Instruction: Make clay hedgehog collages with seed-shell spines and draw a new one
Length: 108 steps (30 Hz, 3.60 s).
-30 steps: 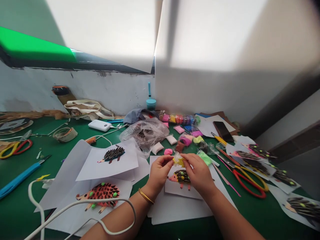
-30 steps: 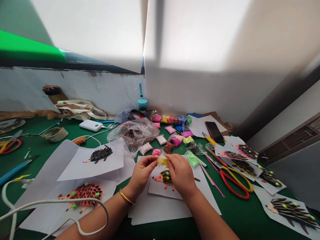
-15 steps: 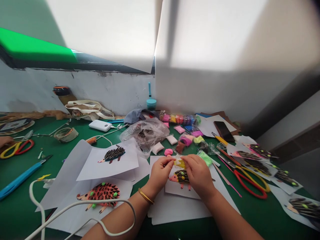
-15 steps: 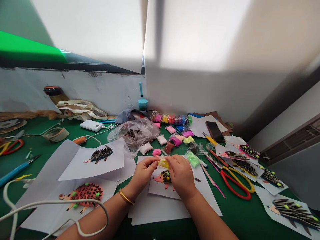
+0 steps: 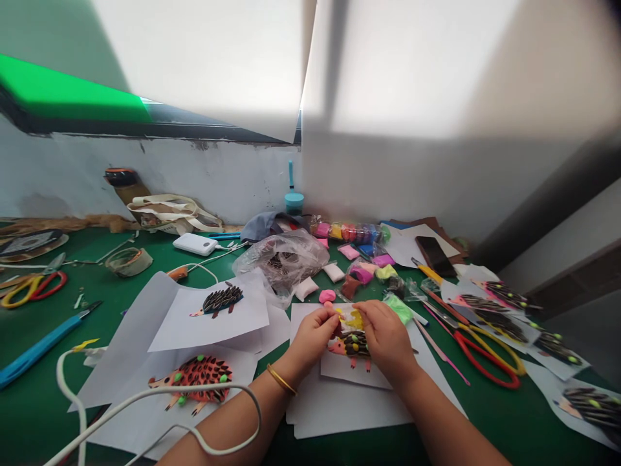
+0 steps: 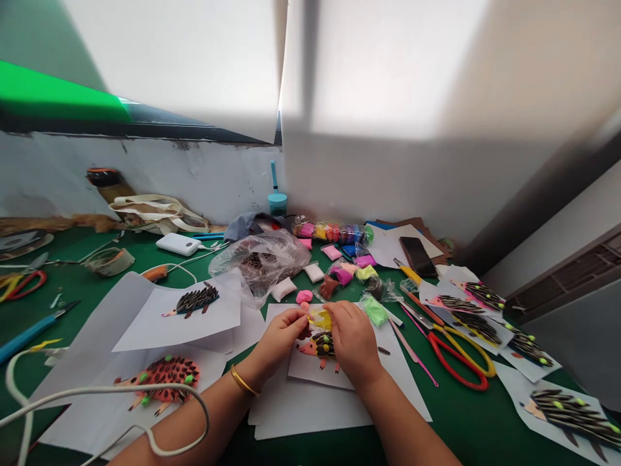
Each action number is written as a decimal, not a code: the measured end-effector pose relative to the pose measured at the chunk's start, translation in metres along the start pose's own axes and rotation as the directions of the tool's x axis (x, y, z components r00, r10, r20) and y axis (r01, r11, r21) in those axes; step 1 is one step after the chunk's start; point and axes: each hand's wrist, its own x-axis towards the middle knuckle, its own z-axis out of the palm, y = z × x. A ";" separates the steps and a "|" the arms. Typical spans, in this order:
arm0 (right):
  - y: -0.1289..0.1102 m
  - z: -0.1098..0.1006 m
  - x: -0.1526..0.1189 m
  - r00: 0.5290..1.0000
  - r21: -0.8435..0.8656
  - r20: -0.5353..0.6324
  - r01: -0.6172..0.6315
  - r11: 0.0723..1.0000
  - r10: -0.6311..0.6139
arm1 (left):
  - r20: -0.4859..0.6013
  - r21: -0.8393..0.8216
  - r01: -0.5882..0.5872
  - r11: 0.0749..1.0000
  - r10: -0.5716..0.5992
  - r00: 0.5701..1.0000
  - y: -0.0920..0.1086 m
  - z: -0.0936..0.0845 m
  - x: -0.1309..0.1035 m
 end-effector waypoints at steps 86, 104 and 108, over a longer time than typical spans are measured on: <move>0.063 -0.036 -0.027 0.927 -0.210 0.314 -0.143 0.967 0.206 | -0.339 0.056 -0.129 0.990 0.140 0.930 0.005 -0.010 0.009; 0.039 -0.035 -0.015 0.869 -0.195 0.408 -0.216 0.957 0.279 | -0.368 -0.088 -0.071 0.994 0.033 0.929 0.005 -0.011 0.010; 0.041 -0.035 -0.016 0.855 -0.164 0.404 -0.282 0.945 0.326 | -0.373 -0.317 -0.032 0.948 -0.093 0.923 0.016 -0.007 0.006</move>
